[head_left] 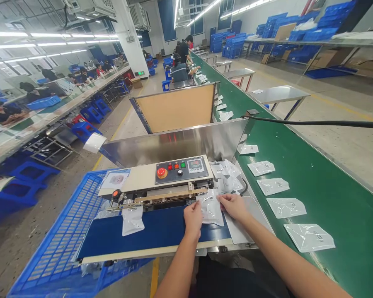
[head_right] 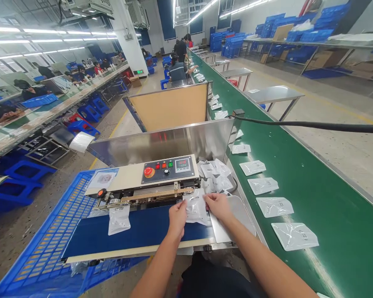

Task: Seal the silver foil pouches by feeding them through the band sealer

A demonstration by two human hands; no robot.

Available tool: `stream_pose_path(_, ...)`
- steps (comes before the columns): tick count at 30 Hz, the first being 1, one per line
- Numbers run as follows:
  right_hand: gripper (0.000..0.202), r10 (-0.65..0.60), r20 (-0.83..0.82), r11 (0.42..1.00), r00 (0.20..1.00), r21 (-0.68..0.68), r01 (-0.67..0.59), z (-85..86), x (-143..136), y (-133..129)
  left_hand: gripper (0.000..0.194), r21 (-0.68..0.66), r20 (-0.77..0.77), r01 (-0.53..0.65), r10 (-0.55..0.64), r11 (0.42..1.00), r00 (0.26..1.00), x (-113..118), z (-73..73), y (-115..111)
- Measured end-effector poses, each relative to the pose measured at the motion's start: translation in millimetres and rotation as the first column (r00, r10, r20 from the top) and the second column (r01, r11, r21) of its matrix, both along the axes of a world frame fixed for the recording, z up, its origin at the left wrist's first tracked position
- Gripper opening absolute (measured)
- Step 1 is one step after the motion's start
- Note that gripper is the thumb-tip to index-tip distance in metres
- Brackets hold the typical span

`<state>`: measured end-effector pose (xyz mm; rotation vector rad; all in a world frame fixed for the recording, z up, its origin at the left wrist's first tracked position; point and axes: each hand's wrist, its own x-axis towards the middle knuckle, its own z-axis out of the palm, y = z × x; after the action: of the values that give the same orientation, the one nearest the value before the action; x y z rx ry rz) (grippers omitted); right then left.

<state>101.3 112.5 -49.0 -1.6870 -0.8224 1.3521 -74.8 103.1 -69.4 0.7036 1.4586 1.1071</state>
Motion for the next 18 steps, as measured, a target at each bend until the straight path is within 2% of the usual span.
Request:
stream_pose_path(3, 0.041, 0.054, -0.049, 0.999, 0.997, -0.001, -0.054, 5.5, -9, -5, 0.058, -0.017, 0.015, -0.069, 0.069, 0.997, 0.997, -28, 1.8, -6)
stream_pose_path(6, 0.054, 0.113, -0.024, 0.993, 0.993, 0.022, -0.113, 7.7, 9, -43, 0.053, 0.007, -0.02, -0.288, 0.288, 0.958, 0.957, -54, 6.6, -19)
stream_pose_path(7, 0.057, 0.113, 0.007, 0.993, 0.994, 0.026, -0.113, 5.1, 20, -64, 0.051, 0.052, -0.063, -0.37, 0.373, 0.928, 0.926, -61, 9.6, -25)
stream_pose_path(9, 0.06, 0.026, 0.117, 0.999, 0.993, 0.022, -0.029, -7.9, 49, -116, 0.055, 0.183, -0.218, -0.405, 0.439, 0.896, 0.872, -70, 17.2, -38)
stream_pose_path(11, 0.061, -0.18, 0.271, 0.983, 0.946, 0.007, 0.185, -31.4, 81, -182, 0.058, 0.288, -0.298, -0.378, 0.458, 0.88, 0.838, -71, 25.7, -46)
stream_pose_path(12, 0.06, -0.299, 0.348, 0.947, 0.888, -0.006, 0.322, -45.7, 98, -219, 0.056, 0.318, -0.313, -0.331, 0.427, 0.889, 0.848, -68, 29.5, -47)
stream_pose_path(14, 0.057, -0.459, 0.502, 0.815, 0.733, -0.089, 0.572, -74.0, 129, -300, 0.048, 0.372, -0.301, -0.236, 0.358, 0.897, 0.884, -53, 34.9, -41)
stream_pose_path(15, 0.055, -0.5, 0.591, 0.698, 0.633, -0.158, 0.698, -85.8, 144, -342, 0.044, 0.385, -0.286, -0.182, 0.304, 0.905, 0.909, -42, 36.3, -36)
stream_pose_path(16, 0.056, -0.519, 0.685, 0.542, 0.512, -0.199, 0.816, -95.3, 157, -383, 0.042, 0.388, -0.265, -0.127, 0.243, 0.913, 0.933, -29, 36.8, -29)
stream_pose_path(18, 0.069, -0.502, 0.812, 0.24, 0.297, -0.199, 0.95, -106.8, 180, -455, 0.039, 0.368, -0.225, -0.004, 0.093, 0.93, 0.97, 3, 36.4, -16)
